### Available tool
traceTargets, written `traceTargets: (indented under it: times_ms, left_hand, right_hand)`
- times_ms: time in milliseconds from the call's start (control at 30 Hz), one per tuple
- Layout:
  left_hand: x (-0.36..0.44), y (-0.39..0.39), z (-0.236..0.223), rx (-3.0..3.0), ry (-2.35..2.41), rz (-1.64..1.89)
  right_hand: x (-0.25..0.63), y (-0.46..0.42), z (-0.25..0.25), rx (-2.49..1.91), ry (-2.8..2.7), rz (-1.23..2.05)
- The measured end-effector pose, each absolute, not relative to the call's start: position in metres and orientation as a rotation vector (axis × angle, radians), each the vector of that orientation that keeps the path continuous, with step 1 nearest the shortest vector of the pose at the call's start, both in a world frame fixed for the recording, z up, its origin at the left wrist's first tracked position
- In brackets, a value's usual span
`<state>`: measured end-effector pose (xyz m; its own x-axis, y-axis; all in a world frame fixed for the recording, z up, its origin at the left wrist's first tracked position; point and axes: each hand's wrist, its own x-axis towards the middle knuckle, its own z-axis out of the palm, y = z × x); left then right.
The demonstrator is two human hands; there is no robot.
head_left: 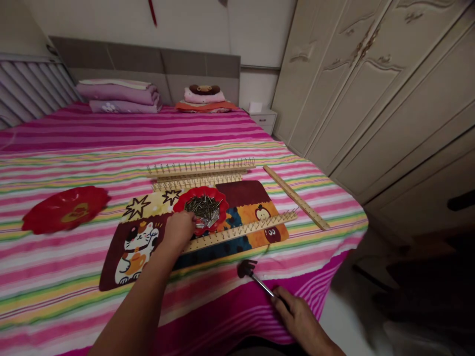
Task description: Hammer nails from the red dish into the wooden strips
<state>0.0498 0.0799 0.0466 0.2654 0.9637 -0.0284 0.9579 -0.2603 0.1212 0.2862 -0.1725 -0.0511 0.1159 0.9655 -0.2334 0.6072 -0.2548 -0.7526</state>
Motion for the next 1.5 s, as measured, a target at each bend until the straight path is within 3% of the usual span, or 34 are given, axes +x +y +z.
traceTargets:
  times_ms: [100,333,533,767,967,1500]
  left_hand:
    - [0.056,0.093,0.046,2.401,1.842,-0.190]
    - [0.049,0.092,0.050,2.445,1.804,-0.192]
    - [0.033,0.088,0.057,2.400,1.719,0.057]
    - [0.027,0.052,0.065,1.631,1.346,0.714]
    - [0.036,0.018,0.061,1.253,1.121,0.749]
    - [0.076,0.001,0.000,1.163,1.383,1.018]
  right_hand:
    - [0.286,-0.171,-0.051,-1.916,-1.523,0.981]
    - [0.285,-0.171,-0.055,-1.894,-1.499,0.993]
    - [0.286,-0.170,-0.054,-1.910,-1.530,0.951]
    - [0.285,-0.171,-0.053,-1.918,-1.554,0.931]
    - [0.284,-0.171,-0.049,-1.932,-1.580,0.916]
    - [0.283,-0.172,-0.049,-1.975,-1.597,0.836]
